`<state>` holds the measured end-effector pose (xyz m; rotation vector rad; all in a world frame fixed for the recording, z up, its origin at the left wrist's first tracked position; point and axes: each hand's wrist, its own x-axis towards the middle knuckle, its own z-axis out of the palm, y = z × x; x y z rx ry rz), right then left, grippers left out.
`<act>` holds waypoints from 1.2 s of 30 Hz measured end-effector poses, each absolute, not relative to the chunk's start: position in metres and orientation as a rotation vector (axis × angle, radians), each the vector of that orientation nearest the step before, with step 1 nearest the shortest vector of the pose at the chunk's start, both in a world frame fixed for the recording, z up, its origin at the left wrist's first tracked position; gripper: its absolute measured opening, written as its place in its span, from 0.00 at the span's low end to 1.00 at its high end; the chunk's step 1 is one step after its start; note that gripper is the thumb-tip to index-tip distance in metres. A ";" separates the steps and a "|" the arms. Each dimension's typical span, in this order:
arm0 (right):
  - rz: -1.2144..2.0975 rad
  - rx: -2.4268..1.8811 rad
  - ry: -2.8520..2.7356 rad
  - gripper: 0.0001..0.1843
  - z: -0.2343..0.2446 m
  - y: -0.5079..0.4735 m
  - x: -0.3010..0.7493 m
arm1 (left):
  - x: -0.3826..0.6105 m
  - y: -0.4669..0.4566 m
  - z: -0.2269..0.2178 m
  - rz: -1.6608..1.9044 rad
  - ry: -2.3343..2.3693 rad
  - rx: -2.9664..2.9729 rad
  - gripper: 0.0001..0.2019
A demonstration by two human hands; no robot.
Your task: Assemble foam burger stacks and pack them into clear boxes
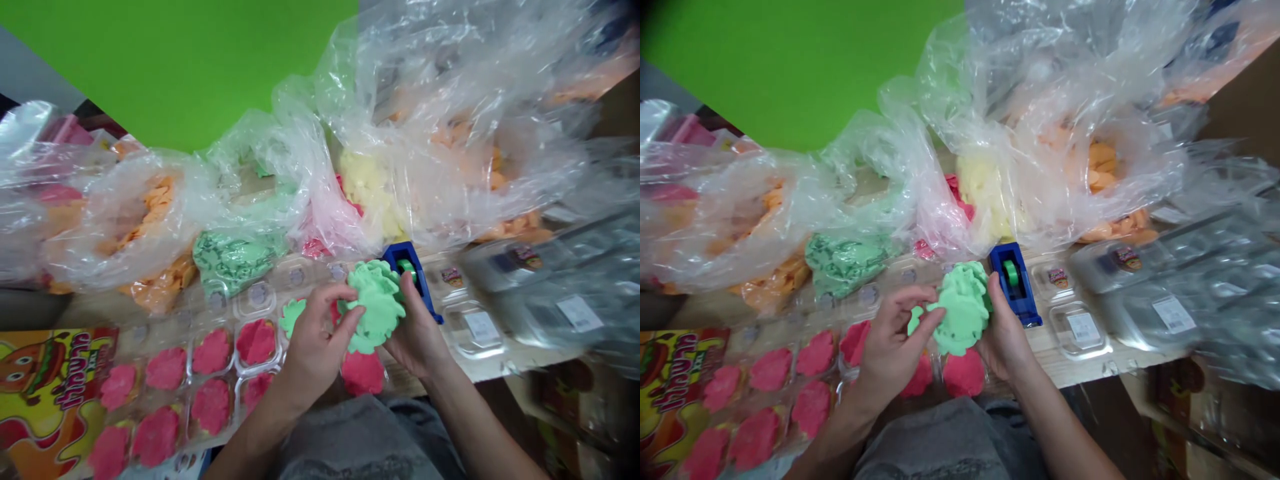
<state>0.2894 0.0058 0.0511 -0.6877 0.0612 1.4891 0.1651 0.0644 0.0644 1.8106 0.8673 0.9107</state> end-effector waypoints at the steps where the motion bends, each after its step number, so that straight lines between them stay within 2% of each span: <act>1: 1.477 -0.699 0.071 0.25 0.051 0.005 0.293 | 0.163 0.069 0.064 0.941 0.922 1.664 0.10; 5: 1.345 -0.793 0.080 0.29 0.057 -0.001 0.316 | 0.151 0.094 0.058 0.941 1.007 1.405 0.09; 10: 1.207 -0.841 0.035 0.32 0.072 -0.008 0.343 | 0.148 0.103 0.039 0.439 0.842 1.657 0.07; 13: 1.148 -0.867 0.034 0.32 0.073 -0.012 0.350 | 0.158 0.093 0.023 0.293 0.782 1.790 0.06; 18: 1.111 -0.927 0.034 0.33 0.071 -0.018 0.355 | 0.175 0.086 0.005 0.335 0.909 2.008 0.05; 24: 1.075 -0.944 0.006 0.33 0.074 -0.019 0.357 | 0.201 0.098 0.005 0.457 1.117 1.989 0.09; 30: 1.097 -0.946 0.024 0.33 0.073 -0.021 0.356 | 0.207 0.099 0.009 0.464 1.000 1.700 0.02; 36: 1.033 -0.945 0.040 0.34 0.076 -0.024 0.356 | 0.166 0.088 0.054 0.449 0.864 1.237 0.13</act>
